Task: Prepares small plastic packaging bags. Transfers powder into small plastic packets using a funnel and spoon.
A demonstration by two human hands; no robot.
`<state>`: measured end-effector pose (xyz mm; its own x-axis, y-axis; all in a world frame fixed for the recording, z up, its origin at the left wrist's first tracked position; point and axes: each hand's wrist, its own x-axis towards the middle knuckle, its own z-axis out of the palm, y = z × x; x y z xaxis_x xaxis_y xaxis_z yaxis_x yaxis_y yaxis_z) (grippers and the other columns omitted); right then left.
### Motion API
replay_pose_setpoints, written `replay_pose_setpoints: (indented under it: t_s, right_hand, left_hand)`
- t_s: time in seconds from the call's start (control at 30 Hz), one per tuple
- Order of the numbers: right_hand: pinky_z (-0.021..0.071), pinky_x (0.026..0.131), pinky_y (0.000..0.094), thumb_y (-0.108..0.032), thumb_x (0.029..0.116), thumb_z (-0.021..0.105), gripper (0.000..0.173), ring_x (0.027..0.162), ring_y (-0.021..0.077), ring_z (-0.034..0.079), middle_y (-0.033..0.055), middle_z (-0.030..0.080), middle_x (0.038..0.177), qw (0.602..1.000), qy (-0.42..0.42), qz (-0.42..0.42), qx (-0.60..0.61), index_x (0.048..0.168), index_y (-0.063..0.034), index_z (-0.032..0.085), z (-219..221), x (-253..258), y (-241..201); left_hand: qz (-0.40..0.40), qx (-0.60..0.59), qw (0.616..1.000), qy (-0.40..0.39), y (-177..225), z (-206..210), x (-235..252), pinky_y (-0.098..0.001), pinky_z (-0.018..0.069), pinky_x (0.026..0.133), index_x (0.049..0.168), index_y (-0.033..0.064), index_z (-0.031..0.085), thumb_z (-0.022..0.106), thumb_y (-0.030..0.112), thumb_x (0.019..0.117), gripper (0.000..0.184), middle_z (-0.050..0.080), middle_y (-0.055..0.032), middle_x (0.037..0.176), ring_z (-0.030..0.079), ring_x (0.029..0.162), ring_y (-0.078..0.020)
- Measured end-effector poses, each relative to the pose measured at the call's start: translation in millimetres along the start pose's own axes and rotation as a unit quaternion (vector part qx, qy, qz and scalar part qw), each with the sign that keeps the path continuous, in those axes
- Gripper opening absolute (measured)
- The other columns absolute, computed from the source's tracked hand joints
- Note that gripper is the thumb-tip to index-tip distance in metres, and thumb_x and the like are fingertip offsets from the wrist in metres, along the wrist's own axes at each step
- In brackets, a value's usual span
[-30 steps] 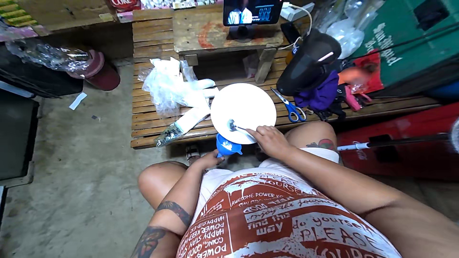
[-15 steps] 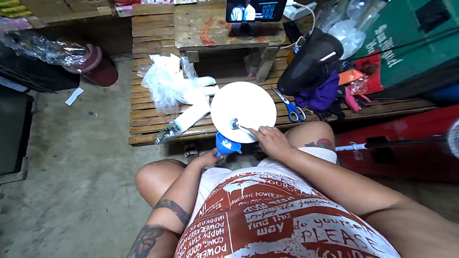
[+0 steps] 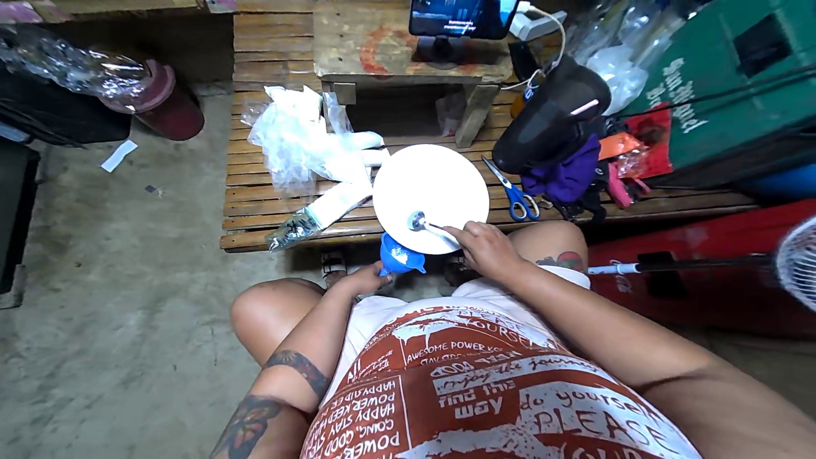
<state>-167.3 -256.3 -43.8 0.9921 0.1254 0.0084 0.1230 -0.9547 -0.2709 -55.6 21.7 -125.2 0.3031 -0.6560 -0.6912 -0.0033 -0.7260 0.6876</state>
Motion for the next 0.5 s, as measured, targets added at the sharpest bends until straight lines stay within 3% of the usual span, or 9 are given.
replay_pose_setpoints:
  t_s: [0.1,0.17,0.3,0.5]
  right_hand:
    - [0.0544,0.086,0.0564,-0.007,0.1046,0.047,0.039,0.095,0.0401,0.066,0.0229,0.065,0.101,0.993,-0.012,0.075,0.087,0.139,-0.0099,0.064,-11.5,21.2,0.9]
    - [0.0535,0.091,0.0559,-0.013,0.1081,0.043,0.037,0.101,0.0389,0.066,0.0231,0.066,0.109,0.986,-0.013,0.106,0.130,0.140,-0.0094,0.063,-10.5,40.7,0.0]
    - [0.0530,0.094,0.0560,-0.013,0.1087,0.042,0.038,0.105,0.0390,0.066,0.0230,0.067,0.114,0.984,-0.029,0.105,0.141,0.142,-0.0111,0.062,1.3,56.1,3.5]
    - [0.0555,0.083,0.0563,-0.006,0.1023,0.054,0.040,0.091,0.0374,0.067,0.0194,0.067,0.098,0.995,-0.060,0.046,0.065,0.140,-0.0161,0.064,-1.0,2.9,13.5]
  left_hand:
    - [0.005,0.005,1.000,0.000,-0.8,1.2,3.0,-0.0498,0.0440,0.108,0.144,0.0007,0.049,0.051,0.025,0.1084,0.043,0.060,-0.0233,0.132,0.060,0.122,-0.0309]
    - [0.011,0.005,1.000,-0.002,-1.9,2.1,4.8,-0.0496,0.0439,0.109,0.144,0.0008,0.048,0.051,0.025,0.1083,0.043,0.060,-0.0231,0.133,0.060,0.123,-0.0306]
    - [0.003,0.004,1.000,-0.005,-2.2,1.6,5.5,-0.0475,0.0452,0.108,0.146,0.0015,0.047,0.050,0.025,0.1088,0.044,0.061,-0.0219,0.132,0.061,0.121,-0.0286]
    - [-0.001,-0.006,1.000,0.002,-3.3,1.4,2.6,-0.0509,0.0442,0.108,0.147,0.0028,0.047,0.052,0.025,0.1081,0.045,0.060,-0.0232,0.134,0.060,0.123,-0.0317]
